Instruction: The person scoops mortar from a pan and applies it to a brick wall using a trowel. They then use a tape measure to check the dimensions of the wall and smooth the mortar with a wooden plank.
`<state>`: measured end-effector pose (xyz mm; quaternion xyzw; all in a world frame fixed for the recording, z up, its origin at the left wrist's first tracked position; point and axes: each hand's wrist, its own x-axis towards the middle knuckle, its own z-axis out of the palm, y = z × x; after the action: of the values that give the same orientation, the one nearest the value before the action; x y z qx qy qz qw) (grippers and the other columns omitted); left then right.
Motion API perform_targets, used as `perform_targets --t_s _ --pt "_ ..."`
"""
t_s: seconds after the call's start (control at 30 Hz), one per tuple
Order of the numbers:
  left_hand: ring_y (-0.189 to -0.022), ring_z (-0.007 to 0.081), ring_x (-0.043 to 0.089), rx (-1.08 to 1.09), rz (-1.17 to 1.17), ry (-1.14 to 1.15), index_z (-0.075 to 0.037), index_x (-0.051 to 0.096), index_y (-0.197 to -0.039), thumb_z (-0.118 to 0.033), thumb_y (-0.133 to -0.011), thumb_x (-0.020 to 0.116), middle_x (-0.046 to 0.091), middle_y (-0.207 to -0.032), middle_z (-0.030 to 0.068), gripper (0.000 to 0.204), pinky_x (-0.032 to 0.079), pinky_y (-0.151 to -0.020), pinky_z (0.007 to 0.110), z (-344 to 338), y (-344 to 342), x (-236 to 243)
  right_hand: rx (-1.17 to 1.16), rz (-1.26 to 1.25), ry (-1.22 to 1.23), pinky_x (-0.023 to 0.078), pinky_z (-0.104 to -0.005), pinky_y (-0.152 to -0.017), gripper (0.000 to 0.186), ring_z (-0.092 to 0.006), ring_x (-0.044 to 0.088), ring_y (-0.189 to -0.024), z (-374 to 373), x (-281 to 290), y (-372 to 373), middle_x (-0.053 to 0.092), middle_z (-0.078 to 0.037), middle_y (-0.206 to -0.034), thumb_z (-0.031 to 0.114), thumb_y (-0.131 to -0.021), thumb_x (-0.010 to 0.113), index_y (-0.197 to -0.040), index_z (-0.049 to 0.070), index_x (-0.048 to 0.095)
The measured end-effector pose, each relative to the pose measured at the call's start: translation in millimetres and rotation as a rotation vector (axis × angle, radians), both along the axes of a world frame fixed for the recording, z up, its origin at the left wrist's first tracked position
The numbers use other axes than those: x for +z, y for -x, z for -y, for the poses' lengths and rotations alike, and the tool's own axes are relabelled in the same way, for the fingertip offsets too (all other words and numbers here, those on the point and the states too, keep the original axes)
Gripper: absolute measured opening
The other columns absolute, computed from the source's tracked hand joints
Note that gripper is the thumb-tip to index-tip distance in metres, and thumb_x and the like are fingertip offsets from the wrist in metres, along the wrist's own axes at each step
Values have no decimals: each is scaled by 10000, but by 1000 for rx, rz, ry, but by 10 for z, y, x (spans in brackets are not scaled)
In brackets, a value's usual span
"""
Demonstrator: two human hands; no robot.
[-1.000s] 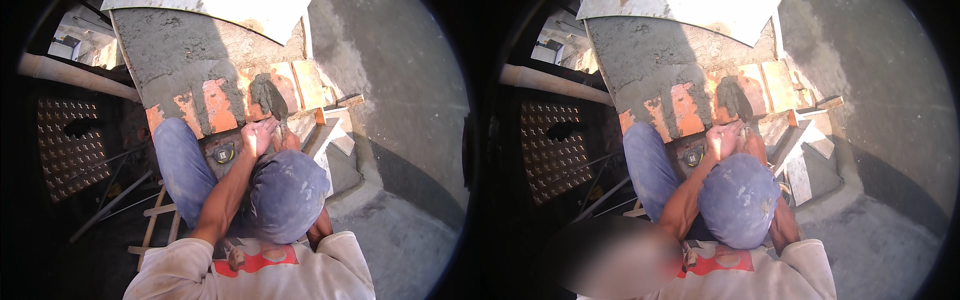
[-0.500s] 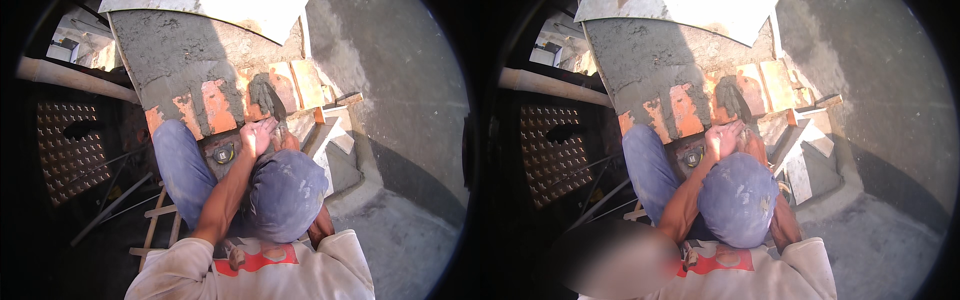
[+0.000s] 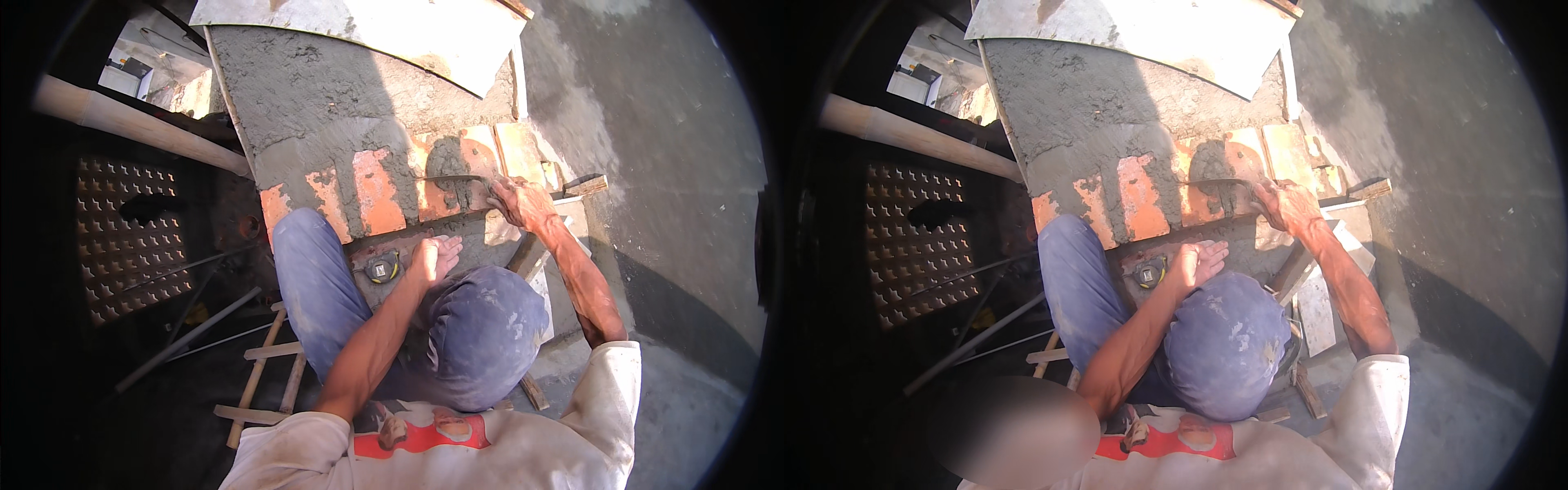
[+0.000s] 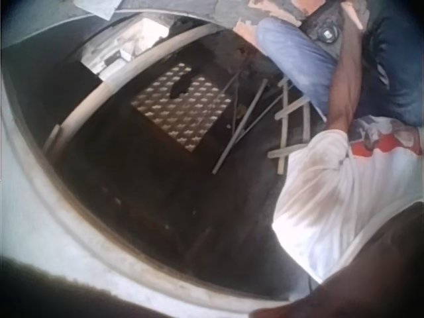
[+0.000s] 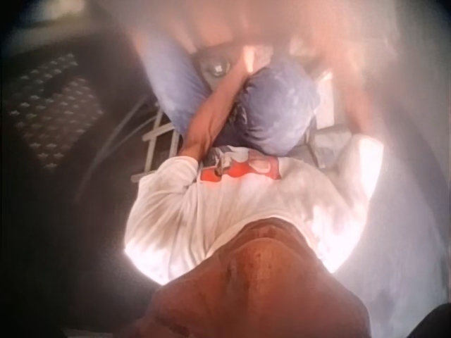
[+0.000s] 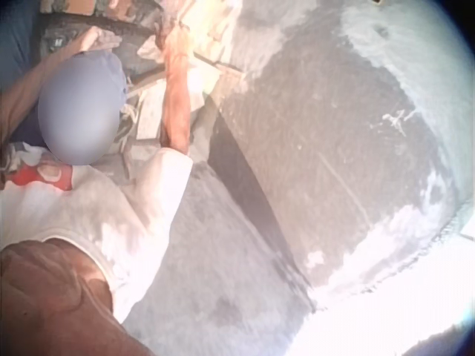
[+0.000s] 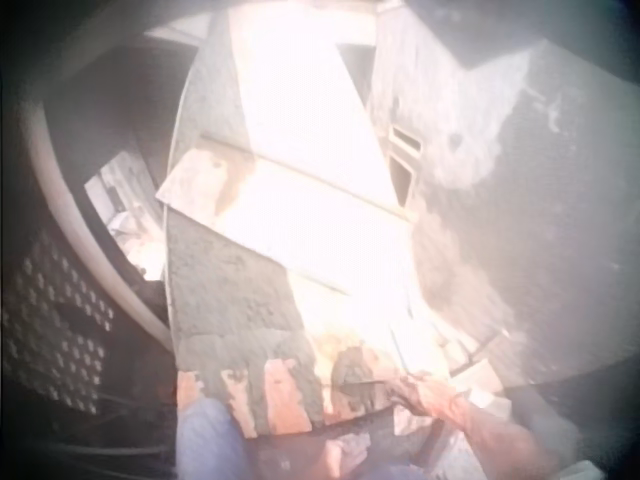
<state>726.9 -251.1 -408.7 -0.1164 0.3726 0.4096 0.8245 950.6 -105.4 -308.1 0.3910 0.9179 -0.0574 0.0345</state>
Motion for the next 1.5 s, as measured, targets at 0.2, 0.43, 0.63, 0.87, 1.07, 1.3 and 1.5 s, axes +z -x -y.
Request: perform_targets --t_s 0.2,0.43,0.63,0.87,1.07,1.3,1.5 --pt "-1549 375 349 -150 -241 -73 83 146 -1626 47 -845 398 425 -1611 268 822 238 -1285 465 -83 231 513 -230 -144 127 562 -540 -777 315 -472 692 -919 -412 -116 323 694 -248 -1029 354 -1036 612 -1094 45 600" --pt "-1466 334 480 -288 -1008 -623 76 371 -1562 53 -881 438 535 -1536 235 685 341 -1236 412 145 1219 1352 -729 -685 473 514 -467 -529 414 -328 628 -589 198 21 716 611 -138 -708 421 -1096 503 -1019 22 581" --pt "-1516 384 392 -563 -2146 -823 14 447 -1536 -5 -891 551 495 -1568 195 654 226 -1270 544 425 1849 1761 -1244 -1566 1316 404 -370 -371 374 -159 442 -420 706 -210 1405 465 -13 -651 447 -1111 448 -962 104 480" --pt "-1574 428 227 -557 -2252 -500 44 393 -1557 -173 -907 628 307 -1659 261 724 173 -1280 566 569 1940 1644 -916 -998 1219 471 -436 -400 392 -229 551 -458 64 -296 1808 504 -62 -607 419 -1104 450 -963 58 509" --pt "-1530 432 297 -488 -2315 -554 29 440 -1516 -180 -909 630 366 -1614 256 670 241 -1250 561 545 1869 1583 -29 -7 1 584 -451 -565 228 -343 760 -717 -22 -234 1378 685 -212 -695 211 -1057 519 -957 12 568" --pt "-1509 444 318 -507 -2351 -597 18 453 -1507 -179 -906 628 388 -1593 256 656 264 -1222 574 415 1778 1566 -11 -181 -227 571 -367 -550 154 -278 714 -622 -768 -534 727 664 -202 -739 114 -1033 500 -960 10 587" --pt "-1501 450 329 -507 -2380 -555 17 466 -1500 -175 -898 635 395 -1586 262 654 268 -1222 572 487 1846 1611 -864 -752 839 479 -428 -416 475 -263 588 -465 -382 3 1426 580 -167 -667 399 -1096 454 -944 -42 544"
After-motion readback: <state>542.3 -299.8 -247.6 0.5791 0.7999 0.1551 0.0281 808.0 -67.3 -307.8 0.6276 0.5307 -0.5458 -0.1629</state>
